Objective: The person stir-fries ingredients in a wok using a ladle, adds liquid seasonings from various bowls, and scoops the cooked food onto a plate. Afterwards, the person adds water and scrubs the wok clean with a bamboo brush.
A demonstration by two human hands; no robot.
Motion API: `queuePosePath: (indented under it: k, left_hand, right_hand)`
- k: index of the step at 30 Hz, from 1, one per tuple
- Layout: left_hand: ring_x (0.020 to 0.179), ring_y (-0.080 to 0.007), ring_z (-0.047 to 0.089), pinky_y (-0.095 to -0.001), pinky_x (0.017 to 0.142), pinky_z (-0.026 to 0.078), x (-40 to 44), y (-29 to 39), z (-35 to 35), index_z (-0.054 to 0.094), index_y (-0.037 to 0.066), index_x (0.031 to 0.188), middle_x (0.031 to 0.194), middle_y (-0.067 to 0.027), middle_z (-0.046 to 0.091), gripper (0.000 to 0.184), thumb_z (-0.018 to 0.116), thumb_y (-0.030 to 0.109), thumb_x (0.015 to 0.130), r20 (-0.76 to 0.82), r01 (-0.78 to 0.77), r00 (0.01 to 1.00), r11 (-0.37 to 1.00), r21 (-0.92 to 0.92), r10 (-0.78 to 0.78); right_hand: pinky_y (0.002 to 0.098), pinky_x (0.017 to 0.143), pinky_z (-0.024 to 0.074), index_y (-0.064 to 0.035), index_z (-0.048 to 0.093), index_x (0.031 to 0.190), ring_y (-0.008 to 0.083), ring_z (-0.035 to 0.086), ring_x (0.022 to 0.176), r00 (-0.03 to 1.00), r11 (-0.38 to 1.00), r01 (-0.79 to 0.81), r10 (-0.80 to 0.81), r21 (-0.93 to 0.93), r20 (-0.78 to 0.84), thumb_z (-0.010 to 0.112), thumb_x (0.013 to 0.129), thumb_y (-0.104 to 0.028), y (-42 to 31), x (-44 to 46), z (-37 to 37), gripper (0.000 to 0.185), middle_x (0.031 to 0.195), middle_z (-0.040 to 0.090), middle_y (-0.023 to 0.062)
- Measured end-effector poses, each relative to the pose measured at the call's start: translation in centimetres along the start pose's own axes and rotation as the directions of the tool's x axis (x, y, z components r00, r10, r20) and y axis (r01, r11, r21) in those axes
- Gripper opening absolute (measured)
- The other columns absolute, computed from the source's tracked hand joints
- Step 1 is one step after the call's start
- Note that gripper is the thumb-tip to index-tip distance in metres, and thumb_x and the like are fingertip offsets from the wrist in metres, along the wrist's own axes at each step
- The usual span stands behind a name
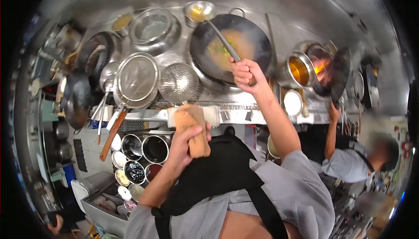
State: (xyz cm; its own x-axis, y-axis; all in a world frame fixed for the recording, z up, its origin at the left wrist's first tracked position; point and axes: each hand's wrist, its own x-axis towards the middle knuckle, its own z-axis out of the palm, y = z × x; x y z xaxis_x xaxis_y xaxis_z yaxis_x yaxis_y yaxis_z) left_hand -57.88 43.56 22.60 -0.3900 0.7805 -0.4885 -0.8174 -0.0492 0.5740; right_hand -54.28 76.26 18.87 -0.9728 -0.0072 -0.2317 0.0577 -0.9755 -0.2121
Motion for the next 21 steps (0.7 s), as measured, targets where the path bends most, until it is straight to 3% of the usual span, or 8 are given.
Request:
queuePosePath:
  k: [2, 4, 5, 7, 10, 13, 18, 21]
  left_hand:
    - [0.093, -0.0223, 0.066, -0.0365, 0.082, 0.055, 4.2, -0.9, 0.0, 0.049, -0.002, 0.13, 0.107, -0.0128, 0.067, 0.051, 0.069, 0.015, 0.086, 0.039, 0.025, 0.999, 0.989, 0.144, -0.031]
    - [0.098, -0.0219, 0.066, -0.036, 0.086, 0.055, 9.3, -2.6, 0.5, 0.048, 0.0, 0.133, 0.11, -0.0129, 0.067, 0.054, 0.07, 0.012, 0.086, 0.11, -0.039, 0.994, 0.967, 0.253, 0.011]
    - [0.099, -0.0217, 0.066, -0.036, 0.088, 0.054, 11.9, -3.9, 0.8, 0.047, 0.001, 0.135, 0.112, -0.0123, 0.067, 0.055, 0.07, 0.011, 0.086, 0.166, -0.109, 0.984, 0.948, 0.3, 0.061]
    - [0.102, -0.0268, 0.067, -0.0378, 0.09, 0.052, 16.1, -6.0, 2.2, 0.049, 0.007, 0.133, 0.111, -0.0119, 0.068, 0.057, 0.073, 0.012, 0.082, 0.179, -0.344, 0.939, 0.789, 0.51, 0.294]
    - [0.105, -0.0337, 0.065, -0.0414, 0.092, 0.05, 22.4, -8.2, 1.8, 0.05, 0.01, 0.128, 0.111, -0.0138, 0.067, 0.059, 0.077, 0.011, 0.075, 0.318, -0.432, 0.865, 0.255, 0.865, 0.387]
    - [0.107, -0.0464, 0.059, -0.0501, 0.09, 0.048, 25.2, -10.6, 1.6, 0.05, 0.006, 0.115, 0.107, -0.024, 0.064, 0.053, 0.076, 0.013, 0.069, 0.326, -0.426, 0.856, 0.19, 0.884, 0.401]
    - [0.103, -0.0438, 0.061, -0.0518, 0.086, 0.048, 26.5, -12.0, 1.6, 0.048, 0.008, 0.111, 0.102, -0.0219, 0.066, 0.049, 0.075, 0.013, 0.071, 0.307, -0.373, 0.815, 0.041, 0.927, 0.491]
    - [0.105, -0.0438, 0.061, -0.0519, 0.086, 0.048, 25.2, -11.9, 3.1, 0.047, 0.008, 0.11, 0.102, -0.0215, 0.066, 0.048, 0.075, 0.013, 0.071, 0.235, -0.277, 0.839, 0.013, 0.961, 0.491]
  right_hand:
    - [0.0255, 0.035, 0.0347, -0.0056, 0.049, 0.105, 0.008, 0.042, 0.04, 0.961, 0.91, -0.011, -0.105, -0.415, -0.256, 0.052, 0.088, -0.003, 0.4, -3.9, -1.0, 0.017, 0.06, 0.044, -0.0034]
    - [0.0287, 0.037, 0.0363, -0.0046, 0.048, 0.102, 0.0115, 0.046, 0.042, 0.832, 0.514, -0.182, -0.373, -0.838, -0.409, 0.058, 0.081, -0.003, 1.1, -7.0, -2.2, 0.023, 0.062, 0.049, 0.0012]
    - [0.0316, 0.039, 0.0392, -0.0017, 0.051, 0.106, 0.0148, 0.049, 0.043, 0.784, 0.217, -0.295, -0.501, -0.93, -0.366, 0.058, 0.081, -0.005, 1.6, -8.4, -3.9, 0.026, 0.064, 0.052, 0.0042]
    - [0.0329, 0.042, 0.0416, -0.0002, 0.053, 0.113, 0.0168, 0.052, 0.044, 0.739, 0.039, -0.398, -0.578, -0.916, -0.346, 0.058, 0.081, -0.005, 2.9, -12.1, -3.8, 0.033, 0.064, 0.053, 0.0066]
    - [0.0302, 0.039, 0.0379, -0.0012, 0.053, 0.116, 0.0129, 0.049, 0.043, 0.823, 0.026, -0.388, -0.441, -0.921, -0.359, 0.062, 0.085, -0.008, 2.8, -15.7, -6.1, 0.033, 0.064, 0.051, 0.0032]
    - [0.0274, 0.037, 0.0336, -0.0013, 0.055, 0.11, 0.0099, 0.044, 0.04, 0.837, 0.044, -0.384, -0.406, -0.922, -0.367, 0.065, 0.087, -0.01, 2.9, -16.8, -9.7, 0.027, 0.062, 0.05, 0.0001]
    - [0.0277, 0.036, 0.0324, -0.0026, 0.056, 0.111, 0.0098, 0.046, 0.04, 0.801, 0.353, -0.198, -0.48, -0.914, -0.359, 0.064, 0.088, -0.007, 1.4, -16.3, -13.4, 0.025, 0.062, 0.05, 0.0004]
    - [0.029, 0.036, 0.0339, -0.0041, 0.051, 0.101, 0.0109, 0.047, 0.04, 0.718, 0.309, -0.162, -0.614, -0.937, -0.327, 0.063, 0.089, -0.007, 0.7, -17.0, -13.7, 0.017, 0.063, 0.05, 0.001]
